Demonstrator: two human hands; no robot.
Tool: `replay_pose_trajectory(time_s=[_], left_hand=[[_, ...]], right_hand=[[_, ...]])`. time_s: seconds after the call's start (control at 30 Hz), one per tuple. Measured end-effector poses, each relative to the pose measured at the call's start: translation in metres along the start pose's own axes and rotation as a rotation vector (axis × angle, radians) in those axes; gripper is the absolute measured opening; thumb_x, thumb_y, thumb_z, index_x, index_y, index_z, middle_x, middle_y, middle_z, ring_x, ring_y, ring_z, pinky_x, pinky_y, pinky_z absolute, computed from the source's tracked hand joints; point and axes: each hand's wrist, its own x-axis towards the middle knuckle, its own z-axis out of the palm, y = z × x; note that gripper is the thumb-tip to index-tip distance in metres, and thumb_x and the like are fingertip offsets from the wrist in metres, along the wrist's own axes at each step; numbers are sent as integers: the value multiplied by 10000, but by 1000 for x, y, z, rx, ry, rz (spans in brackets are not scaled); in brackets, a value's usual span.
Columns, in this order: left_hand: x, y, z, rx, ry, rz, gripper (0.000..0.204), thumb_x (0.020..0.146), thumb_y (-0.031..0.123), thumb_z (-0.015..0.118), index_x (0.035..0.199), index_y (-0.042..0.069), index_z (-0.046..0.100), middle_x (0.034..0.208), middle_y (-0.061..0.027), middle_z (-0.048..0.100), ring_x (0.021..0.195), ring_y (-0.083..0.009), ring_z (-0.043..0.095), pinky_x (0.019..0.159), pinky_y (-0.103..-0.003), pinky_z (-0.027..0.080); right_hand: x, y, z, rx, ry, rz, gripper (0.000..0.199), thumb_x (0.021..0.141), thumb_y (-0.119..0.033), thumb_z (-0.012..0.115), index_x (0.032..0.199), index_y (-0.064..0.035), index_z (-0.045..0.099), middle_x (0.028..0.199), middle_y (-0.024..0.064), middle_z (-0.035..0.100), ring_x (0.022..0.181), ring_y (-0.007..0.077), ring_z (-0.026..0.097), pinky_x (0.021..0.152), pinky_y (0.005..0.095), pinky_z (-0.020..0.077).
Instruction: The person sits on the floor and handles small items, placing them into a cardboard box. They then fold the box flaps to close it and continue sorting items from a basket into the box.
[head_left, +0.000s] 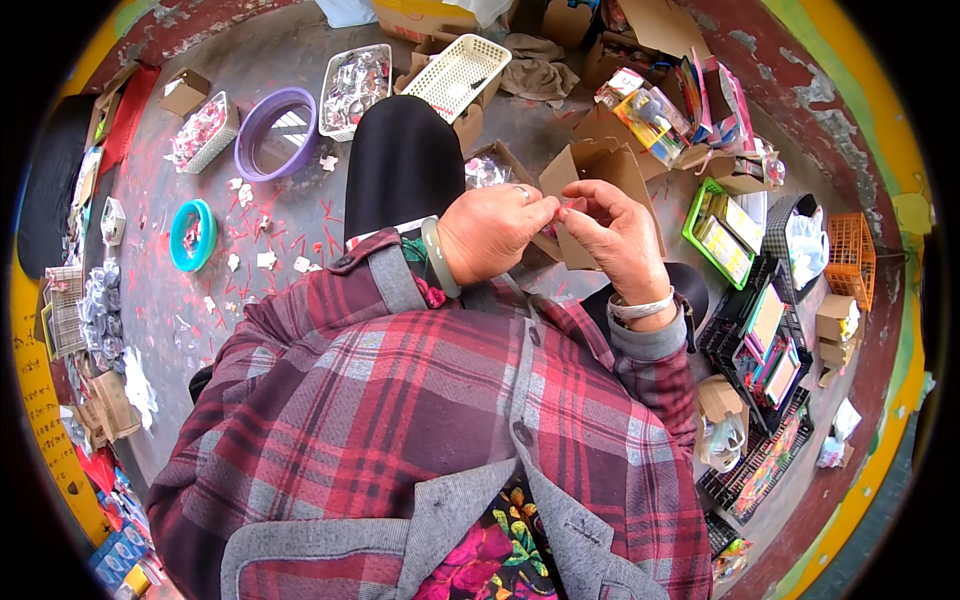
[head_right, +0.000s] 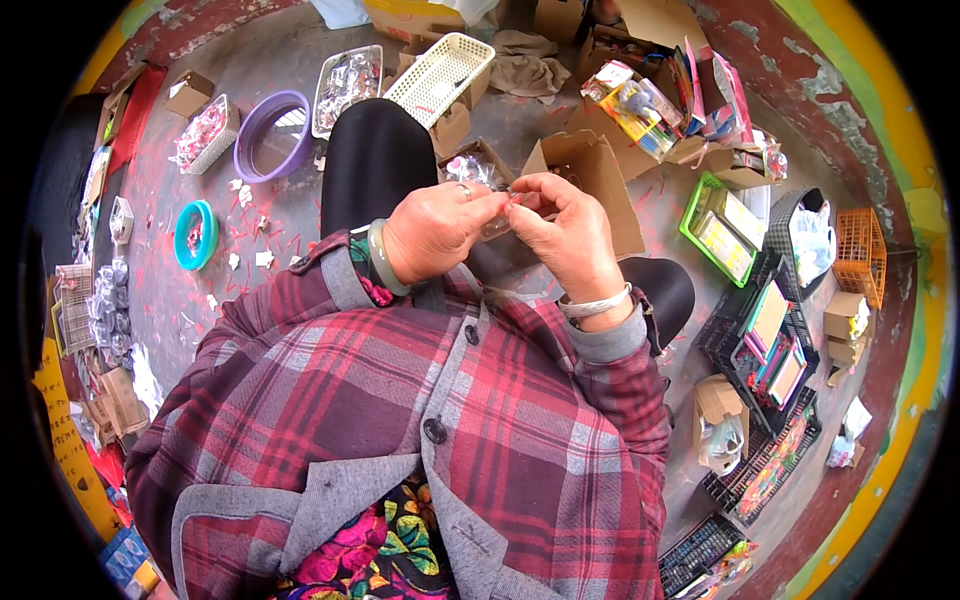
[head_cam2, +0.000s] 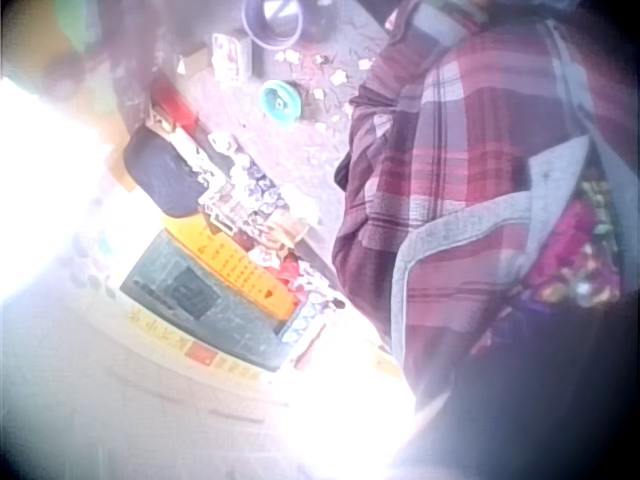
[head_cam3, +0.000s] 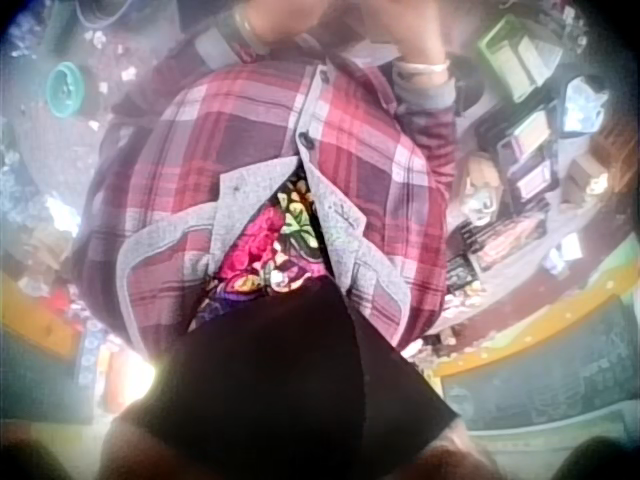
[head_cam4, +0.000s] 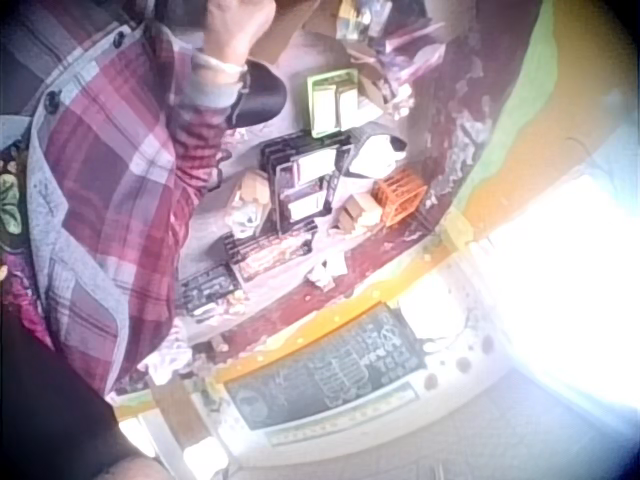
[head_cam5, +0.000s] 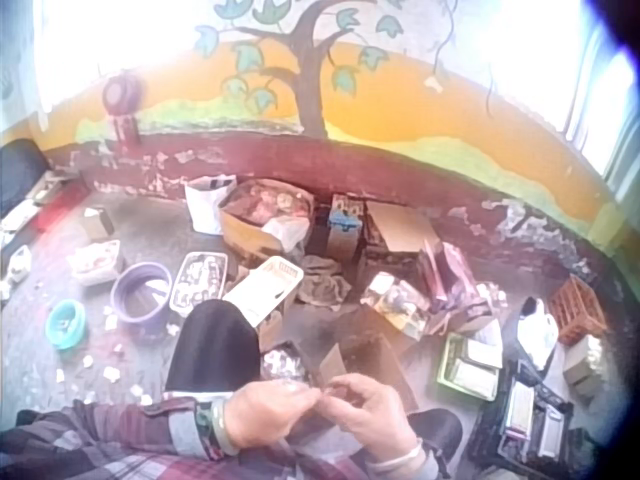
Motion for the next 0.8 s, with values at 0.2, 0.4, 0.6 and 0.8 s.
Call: replay_pose_trajectory(time_s=[0.2, 0.4, 0.6, 0.8], left_hand=[[-2, -1, 2, 62, 35, -5, 301, 702, 3, 568, 998, 45, 599, 894, -84, 619, 758, -234, 613, 643, -297, 505], [-2, 0, 0, 34, 54, -24, 312, 702, 5, 573, 1009, 49, 595, 877, -95, 620, 733, -241, 612, 637, -305, 503], [0, 0, 0, -106, 67, -50, 266, 730, 8, 585, 993, 39, 603, 777, -118, 617, 682, -253, 612, 609, -318, 494], [-1, -5, 2, -722, -173, -386, 187, 793, 62, 622, 972, 13, 641, 838, -74, 652, 671, -122, 598, 615, -238, 477]], right_hand=[[-1, -8, 4, -287, 112, 86, 189, 725, -162, 645, 820, 0, 624, 697, 66, 597, 602, 121, 550, 570, 243, 440], [-1, 1, 7, -232, 145, 9, 172, 726, -170, 635, 754, 0, 638, 701, 86, 594, 591, 155, 576, 567, 280, 447], [4, 6, -5, -405, 147, -185, 124, 696, -129, 620, 727, -9, 613, 741, 96, 582, 664, 225, 588, 607, 309, 456], [5, -5, -28, -531, 75, -316, 94, 671, -95, 605, 725, -21, 584, 769, 92, 555, 695, 227, 566, 632, 306, 450]])
